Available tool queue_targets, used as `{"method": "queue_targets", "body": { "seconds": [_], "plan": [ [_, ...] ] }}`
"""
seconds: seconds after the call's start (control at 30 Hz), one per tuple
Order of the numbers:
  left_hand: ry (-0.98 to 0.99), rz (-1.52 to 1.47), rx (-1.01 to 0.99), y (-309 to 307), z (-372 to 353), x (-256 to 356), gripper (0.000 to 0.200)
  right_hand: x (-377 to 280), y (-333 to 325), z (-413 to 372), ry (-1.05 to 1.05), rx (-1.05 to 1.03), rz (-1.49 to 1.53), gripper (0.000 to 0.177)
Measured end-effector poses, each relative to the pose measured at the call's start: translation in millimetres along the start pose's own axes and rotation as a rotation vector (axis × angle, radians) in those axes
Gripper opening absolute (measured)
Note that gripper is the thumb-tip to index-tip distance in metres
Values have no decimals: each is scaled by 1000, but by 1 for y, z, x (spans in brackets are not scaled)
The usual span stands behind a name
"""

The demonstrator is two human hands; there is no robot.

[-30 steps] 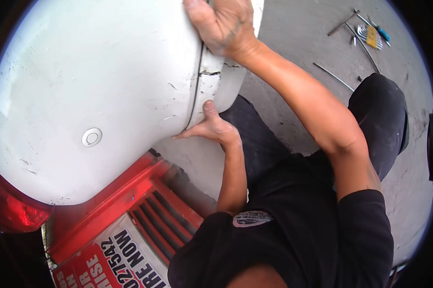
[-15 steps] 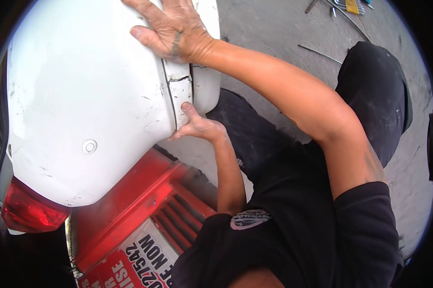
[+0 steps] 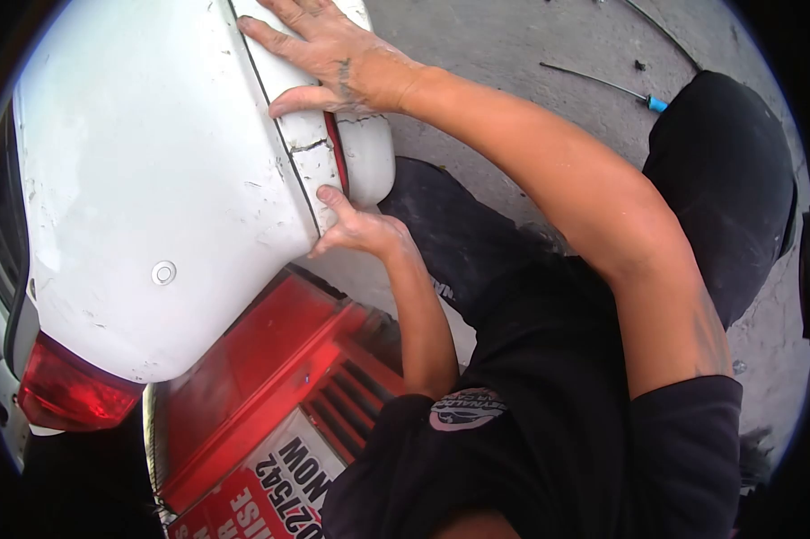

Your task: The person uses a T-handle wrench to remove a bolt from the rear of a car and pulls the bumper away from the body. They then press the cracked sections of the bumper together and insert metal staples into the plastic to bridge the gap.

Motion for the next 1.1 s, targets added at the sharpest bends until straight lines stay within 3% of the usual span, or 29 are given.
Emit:
{"method": "queue_targets", "body": {
  "seconds": [0.17, 0.23, 0.27, 0.33, 0.43, 0.5, 0.57, 0.63, 0.7, 0.83, 0.9, 1.1],
  "plan": [
    [-46, 37, 59, 3, -3, 6, 146, -9, -1, -24, 11, 5, 52, 89],
    [-54, 76, 71, 1, -3, 4, 148, -15, -3, -38, 123, 237, 31, 46],
    [-89, 100, 103, 0, -3, 4, 148, -20, -6, -46, 121, 234, 28, 46],
    [-119, 114, 137, -1, -2, 4, 148, -14, 5, -59, 482, -205, 574, 35],
    [-106, 72, 111, 1, -5, 7, 148, -20, 25, -71, 451, -128, 832, 32],
    [-99, 69, 105, 0, -4, 8, 148, -24, 28, -72, 424, -135, 810, 33],
    [-80, 59, 100, 0, -2, 5, 148, -29, 31, -72, 498, -204, 1028, 32],
    [-66, 54, 99, -4, -3, 5, 148, -34, 31, -72, 511, -187, 1066, 32],
    [-142, 138, 97, -6, -2, 2, 161, -36, 32, -72, 519, -165, 1101, 32],
    [-143, 75, 40, -4, -4, 8, 163, -43, 35, -73, 545, -99, 1093, 28],
    [-147, 132, 148, -7, 0, 2, 154, -44, 35, -72, 555, -78, 1086, 26],
    [-140, 181, 156, -12, 2, -5, 159, -44, 41, -69, 618, -97, 1199, 19]
  ]
}}
Point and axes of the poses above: each hand's wrist, its own z-axis towards the middle knuckle, its own y-axis out of the palm, x = y × z, the point moved 3 cm from there along z, towards the middle knuckle, and after that the axes turned 14 degrees about -x, right-handed, at the moved point
